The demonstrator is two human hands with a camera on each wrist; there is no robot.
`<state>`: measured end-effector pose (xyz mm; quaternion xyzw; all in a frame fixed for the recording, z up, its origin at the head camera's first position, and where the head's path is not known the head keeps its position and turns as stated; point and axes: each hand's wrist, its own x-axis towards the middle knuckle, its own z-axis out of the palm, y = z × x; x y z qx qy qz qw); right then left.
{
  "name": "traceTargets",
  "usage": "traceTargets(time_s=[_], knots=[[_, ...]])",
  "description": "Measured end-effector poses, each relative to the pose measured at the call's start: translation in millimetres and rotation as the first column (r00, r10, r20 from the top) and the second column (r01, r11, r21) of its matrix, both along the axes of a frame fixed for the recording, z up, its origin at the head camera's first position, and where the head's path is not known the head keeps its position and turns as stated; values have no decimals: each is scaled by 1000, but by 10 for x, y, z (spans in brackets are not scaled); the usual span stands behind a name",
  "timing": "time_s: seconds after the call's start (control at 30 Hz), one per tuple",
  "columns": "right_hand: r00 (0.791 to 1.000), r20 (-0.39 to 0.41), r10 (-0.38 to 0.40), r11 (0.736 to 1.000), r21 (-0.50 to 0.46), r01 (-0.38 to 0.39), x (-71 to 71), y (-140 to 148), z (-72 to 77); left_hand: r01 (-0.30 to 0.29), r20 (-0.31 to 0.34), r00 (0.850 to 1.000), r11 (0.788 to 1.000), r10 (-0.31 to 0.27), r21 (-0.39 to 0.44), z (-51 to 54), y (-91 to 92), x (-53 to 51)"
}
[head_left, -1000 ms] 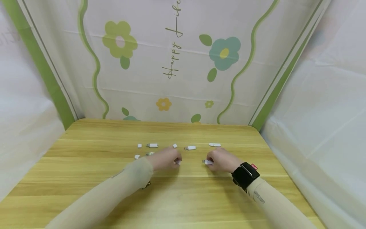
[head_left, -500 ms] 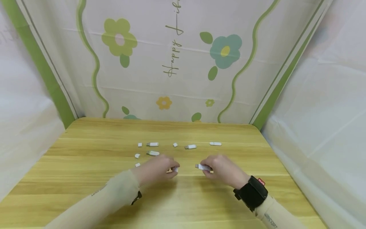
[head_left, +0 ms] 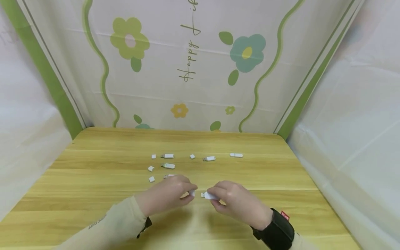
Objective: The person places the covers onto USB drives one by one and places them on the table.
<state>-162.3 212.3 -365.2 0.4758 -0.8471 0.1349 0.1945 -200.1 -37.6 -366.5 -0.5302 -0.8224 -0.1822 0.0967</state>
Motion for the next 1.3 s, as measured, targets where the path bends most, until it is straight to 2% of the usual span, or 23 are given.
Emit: traceTargets(time_s=[0.27,0.5,0.9,1.2,1.3], knots=[[999,-41,-7,1000,-10,6,59,-59,-5,20,-51,999,998,-17,62,-8,11,90],[999,-54,2,1000,-16,-3,93,-81,11,44,-129,991,994,-30,105,-18,12,155],[999,-26,25,999,-33,-26,123,-115,31,66,-190,981,989,-41,129,18,25,220],[999,-16,38,997,-60,-39,141,-129,54,49,-168,986,986,-22,160,51,29,264],[999,-22,42,996,-72,-43,142,-137,68,34,-130,991,986,-13,163,62,26,279]])
